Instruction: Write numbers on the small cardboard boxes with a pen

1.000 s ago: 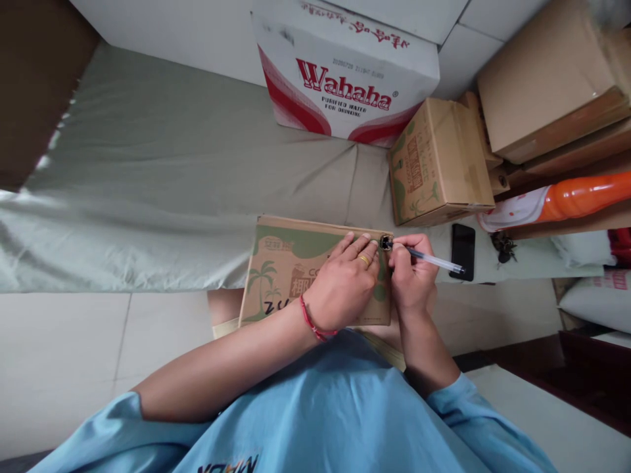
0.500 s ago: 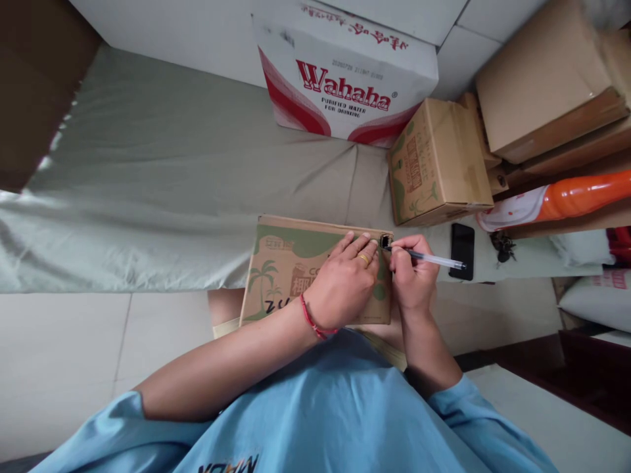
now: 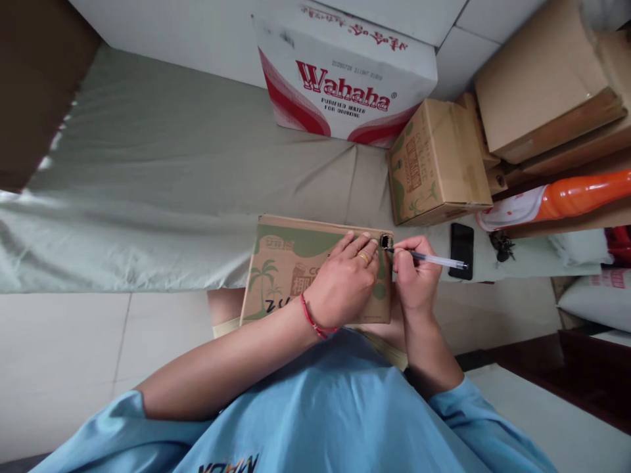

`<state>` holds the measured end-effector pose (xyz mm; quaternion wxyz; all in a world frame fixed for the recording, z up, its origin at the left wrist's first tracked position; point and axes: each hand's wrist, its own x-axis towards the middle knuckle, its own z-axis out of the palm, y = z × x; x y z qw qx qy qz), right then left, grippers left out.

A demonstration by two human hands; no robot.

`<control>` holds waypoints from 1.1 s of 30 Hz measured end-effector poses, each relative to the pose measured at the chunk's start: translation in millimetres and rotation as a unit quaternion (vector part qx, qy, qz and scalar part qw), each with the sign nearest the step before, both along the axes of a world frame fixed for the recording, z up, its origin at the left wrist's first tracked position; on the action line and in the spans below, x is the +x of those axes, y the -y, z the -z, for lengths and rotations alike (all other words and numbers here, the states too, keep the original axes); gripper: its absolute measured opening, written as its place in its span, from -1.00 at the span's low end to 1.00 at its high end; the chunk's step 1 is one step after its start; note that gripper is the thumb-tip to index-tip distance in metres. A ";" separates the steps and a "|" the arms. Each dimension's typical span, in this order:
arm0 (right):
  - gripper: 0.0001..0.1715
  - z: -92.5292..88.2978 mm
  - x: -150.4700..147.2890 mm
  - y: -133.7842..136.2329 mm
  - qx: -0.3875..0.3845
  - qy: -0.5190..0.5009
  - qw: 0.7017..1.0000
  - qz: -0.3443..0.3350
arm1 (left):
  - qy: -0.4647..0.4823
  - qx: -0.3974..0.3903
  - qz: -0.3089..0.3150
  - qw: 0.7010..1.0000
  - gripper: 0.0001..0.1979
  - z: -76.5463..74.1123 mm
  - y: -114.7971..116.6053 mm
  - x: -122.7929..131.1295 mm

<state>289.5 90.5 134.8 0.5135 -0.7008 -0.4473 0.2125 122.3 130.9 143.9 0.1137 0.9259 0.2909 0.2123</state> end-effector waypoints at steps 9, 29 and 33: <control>-0.91 0.5 4.0 1.3 0.007 -0.009 1.000 -0.001 | -0.002 -0.005 -0.005 1.000 -0.66 0.5 0.4 0.8; -0.93 -0.7 6.1 -7.3 0.032 -0.005 0.999 0.031 | 0.009 0.025 -0.010 1.000 -0.67 2.6 0.7 1.3; -0.92 -0.5 7.4 -3.3 0.014 -0.002 1.000 0.016 | 0.008 0.032 -0.010 0.999 -0.66 1.6 0.1 1.7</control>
